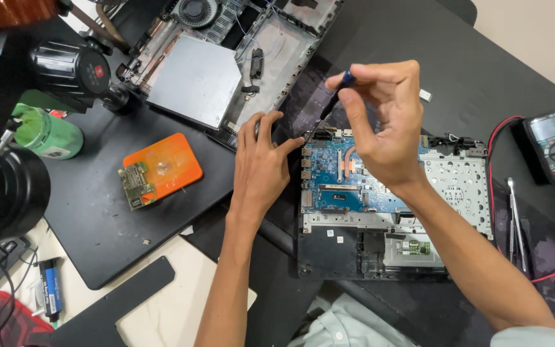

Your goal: The person uses a screwdriver to remove screws from a laptop motherboard, then installs a cooling fan and secures it with screws. They also use tweezers to adjust small components and connect a cable near the fan.

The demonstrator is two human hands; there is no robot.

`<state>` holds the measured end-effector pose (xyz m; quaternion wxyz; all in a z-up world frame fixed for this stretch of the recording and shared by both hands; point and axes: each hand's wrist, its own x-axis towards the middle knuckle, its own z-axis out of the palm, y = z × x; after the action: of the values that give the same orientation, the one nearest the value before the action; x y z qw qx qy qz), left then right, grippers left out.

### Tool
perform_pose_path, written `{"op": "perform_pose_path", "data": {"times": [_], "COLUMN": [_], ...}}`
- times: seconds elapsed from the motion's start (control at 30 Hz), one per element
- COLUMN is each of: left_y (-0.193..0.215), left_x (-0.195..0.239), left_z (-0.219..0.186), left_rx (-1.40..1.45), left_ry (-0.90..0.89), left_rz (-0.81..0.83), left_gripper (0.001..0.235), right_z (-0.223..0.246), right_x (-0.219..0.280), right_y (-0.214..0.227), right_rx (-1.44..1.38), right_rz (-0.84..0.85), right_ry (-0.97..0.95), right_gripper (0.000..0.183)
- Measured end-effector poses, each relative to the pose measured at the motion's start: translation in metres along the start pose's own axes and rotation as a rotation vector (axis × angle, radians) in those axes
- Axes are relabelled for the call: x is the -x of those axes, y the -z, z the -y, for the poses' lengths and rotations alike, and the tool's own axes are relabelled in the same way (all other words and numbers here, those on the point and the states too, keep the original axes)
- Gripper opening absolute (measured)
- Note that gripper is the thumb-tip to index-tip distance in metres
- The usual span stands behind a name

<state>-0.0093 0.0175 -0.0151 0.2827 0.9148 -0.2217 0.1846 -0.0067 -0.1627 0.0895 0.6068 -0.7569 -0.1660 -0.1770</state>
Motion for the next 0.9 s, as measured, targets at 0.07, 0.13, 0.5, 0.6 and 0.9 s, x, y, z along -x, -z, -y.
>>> {"op": "perform_pose_path", "data": {"times": [0.07, 0.13, 0.5, 0.6, 0.9], "left_y": [-0.001, 0.001, 0.001, -0.001, 0.002], "left_x": [0.000, 0.000, 0.000, 0.000, -0.001], "left_z": [0.000, 0.000, -0.001, 0.000, -0.001], "left_rx": [0.018, 0.031, 0.023, 0.033, 0.052], "left_ry": [-0.002, -0.002, 0.004, 0.018, 0.004], "left_rz": [-0.010, -0.021, -0.010, -0.023, -0.014], "left_gripper": [0.039, 0.039, 0.036, 0.033, 0.034], "right_z": [-0.026, -0.022, 0.003, -0.034, -0.031], "right_x": [0.009, 0.007, 0.000, 0.012, 0.012], "right_y": [0.007, 0.006, -0.003, 0.008, 0.006], "right_rx": [0.031, 0.056, 0.079, 0.068, -0.059], "right_rz": [0.003, 0.011, -0.015, 0.001, 0.023], "right_ry": [0.106, 0.213, 0.053, 0.191, 0.183], "right_gripper": [0.031, 0.038, 0.024, 0.039, 0.038]}}
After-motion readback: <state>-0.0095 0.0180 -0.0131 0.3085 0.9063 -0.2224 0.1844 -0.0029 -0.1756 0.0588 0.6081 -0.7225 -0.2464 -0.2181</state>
